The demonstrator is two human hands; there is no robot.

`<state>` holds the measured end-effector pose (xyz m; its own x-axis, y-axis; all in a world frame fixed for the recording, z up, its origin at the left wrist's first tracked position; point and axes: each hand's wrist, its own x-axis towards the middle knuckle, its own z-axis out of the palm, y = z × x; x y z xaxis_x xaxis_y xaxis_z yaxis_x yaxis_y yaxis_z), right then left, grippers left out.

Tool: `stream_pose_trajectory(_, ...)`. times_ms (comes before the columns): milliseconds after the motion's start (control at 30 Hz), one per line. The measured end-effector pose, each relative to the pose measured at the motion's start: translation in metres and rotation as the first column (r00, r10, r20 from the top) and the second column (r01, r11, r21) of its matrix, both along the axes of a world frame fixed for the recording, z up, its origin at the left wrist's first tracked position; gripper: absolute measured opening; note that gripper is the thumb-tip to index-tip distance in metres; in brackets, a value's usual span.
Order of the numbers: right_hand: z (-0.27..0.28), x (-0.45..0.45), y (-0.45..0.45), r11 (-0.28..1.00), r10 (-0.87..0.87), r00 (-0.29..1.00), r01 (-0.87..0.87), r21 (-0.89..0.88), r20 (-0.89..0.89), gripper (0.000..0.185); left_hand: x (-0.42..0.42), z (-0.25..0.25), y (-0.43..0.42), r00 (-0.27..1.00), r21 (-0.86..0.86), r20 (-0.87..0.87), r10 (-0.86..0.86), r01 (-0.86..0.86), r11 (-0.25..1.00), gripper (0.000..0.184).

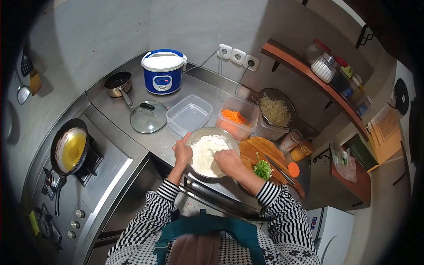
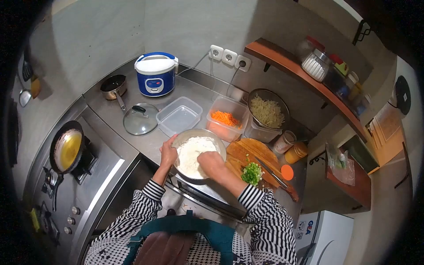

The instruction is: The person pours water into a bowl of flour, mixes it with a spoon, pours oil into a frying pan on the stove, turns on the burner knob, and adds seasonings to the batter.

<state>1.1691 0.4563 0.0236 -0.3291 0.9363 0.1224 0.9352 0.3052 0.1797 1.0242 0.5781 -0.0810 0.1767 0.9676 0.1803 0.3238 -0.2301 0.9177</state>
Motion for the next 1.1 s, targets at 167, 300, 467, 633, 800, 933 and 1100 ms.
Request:
stream_pose_trajectory(167, 0.023, 0.018, 0.002, 0.983, 0.178, 0.972, -0.184, 0.026, 0.154, 0.007, -0.003, -0.008, 0.007, 0.998, -0.003, 0.031, -0.057, 0.058, 0.998, 0.059)
stream_pose_trajectory(300, 0.029, 0.044, 0.038, 0.896, 0.362, 0.883, -0.418, 0.151, 0.299, 0.009, -0.004, 0.004, 0.007, 0.993, -0.016, 0.055, -0.107, 0.109, 0.994, 0.059)
stream_pose_trajectory(467, 0.021, 0.063, 0.016, 0.987, 0.159, 0.942, -0.144, -0.072, 0.296, 0.011, 0.0, -0.003, 0.009, 0.991, -0.014, 0.13, -0.037, 0.039, 0.999, 0.057)
stream_pose_trajectory(633, 0.045, 0.031, -0.012, 0.839, -0.23, 0.97, 0.241, -0.488, 0.085, 0.017, 0.007, -0.001, 0.006, 0.998, -0.042, 0.063, 0.03, -0.027, 0.999, 0.055)
stream_pose_trajectory(800, 0.0, 0.017, 0.012, 0.707, -0.565, 0.779, 0.286, -0.647, -0.273, 0.022, 0.006, 0.004, 0.007, 0.984, -0.117, 0.172, -0.055, 0.076, 0.99, 0.054)
stream_pose_trajectory(933, 0.019, 0.03, 0.032, 0.82, -0.482, 0.841, 0.334, -0.465, -0.246, 0.019, 0.001, 0.006, 0.014, 0.996, -0.04, 0.028, -0.089, 0.09, 0.995, 0.049)
stream_pose_trajectory(1100, 0.003, -0.014, 0.016, 0.997, -0.069, 0.992, 0.066, -0.031, -0.106, 0.01, 0.005, -0.011, 0.026, 0.993, -0.057, 0.065, -0.103, 0.107, 0.993, 0.05)
